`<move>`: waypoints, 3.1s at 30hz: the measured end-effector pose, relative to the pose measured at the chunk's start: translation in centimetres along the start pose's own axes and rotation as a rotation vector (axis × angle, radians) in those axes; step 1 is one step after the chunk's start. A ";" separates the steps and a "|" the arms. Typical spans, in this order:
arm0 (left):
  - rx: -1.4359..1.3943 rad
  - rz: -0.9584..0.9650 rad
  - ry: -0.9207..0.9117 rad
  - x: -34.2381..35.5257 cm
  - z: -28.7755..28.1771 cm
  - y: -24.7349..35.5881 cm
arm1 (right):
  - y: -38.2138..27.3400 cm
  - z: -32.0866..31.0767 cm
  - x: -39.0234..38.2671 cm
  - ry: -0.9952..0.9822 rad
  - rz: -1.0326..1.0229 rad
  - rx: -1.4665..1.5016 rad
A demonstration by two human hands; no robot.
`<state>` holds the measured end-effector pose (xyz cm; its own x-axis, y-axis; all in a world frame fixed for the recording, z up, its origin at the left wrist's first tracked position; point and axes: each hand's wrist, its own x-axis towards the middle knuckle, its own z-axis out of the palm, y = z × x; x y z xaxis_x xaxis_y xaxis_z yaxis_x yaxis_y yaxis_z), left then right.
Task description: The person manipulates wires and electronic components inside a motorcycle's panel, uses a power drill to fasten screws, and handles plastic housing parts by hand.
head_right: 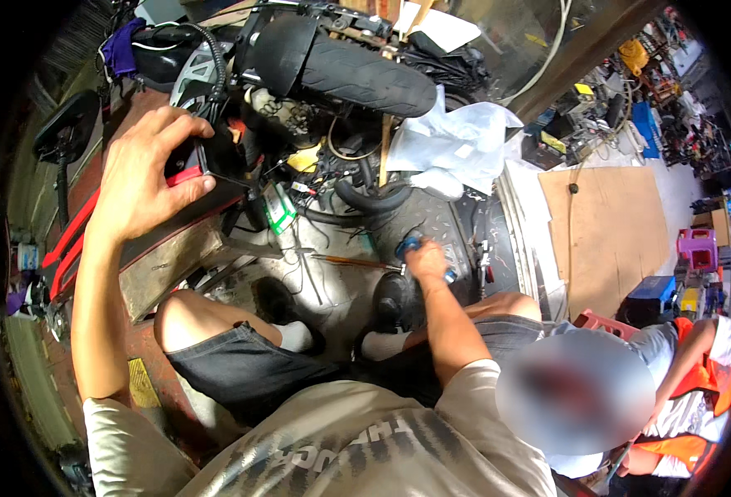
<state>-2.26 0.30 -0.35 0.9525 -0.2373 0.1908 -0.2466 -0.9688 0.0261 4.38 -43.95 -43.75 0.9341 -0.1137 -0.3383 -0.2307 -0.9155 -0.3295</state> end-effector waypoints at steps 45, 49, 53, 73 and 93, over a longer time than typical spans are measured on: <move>-0.023 -0.010 0.049 0.6 -0.1 0.9 | -19.5 -37.2 16.6 0.408 -0.521 0.861; -0.028 -0.004 0.050 0.7 0.4 0.6 | -24.1 -35.2 10.4 -0.067 -0.861 1.005; -0.034 -0.036 0.043 0.3 -0.1 0.8 | -19.8 -32.0 10.4 0.053 -0.711 0.928; 0.000 -0.017 0.023 0.3 -0.1 0.9 | 0.2 -24.7 7.8 -0.336 -0.081 0.678; 0.023 0.000 0.049 -0.2 0.2 0.5 | -1.8 -23.7 6.8 -0.358 -0.134 0.503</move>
<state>-2.55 -0.14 -0.59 0.9425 -0.2339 0.2385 -0.2417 -0.9703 0.0033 17.56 -52.25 -24.55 0.8349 0.2050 -0.5109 -0.2994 -0.6098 -0.7339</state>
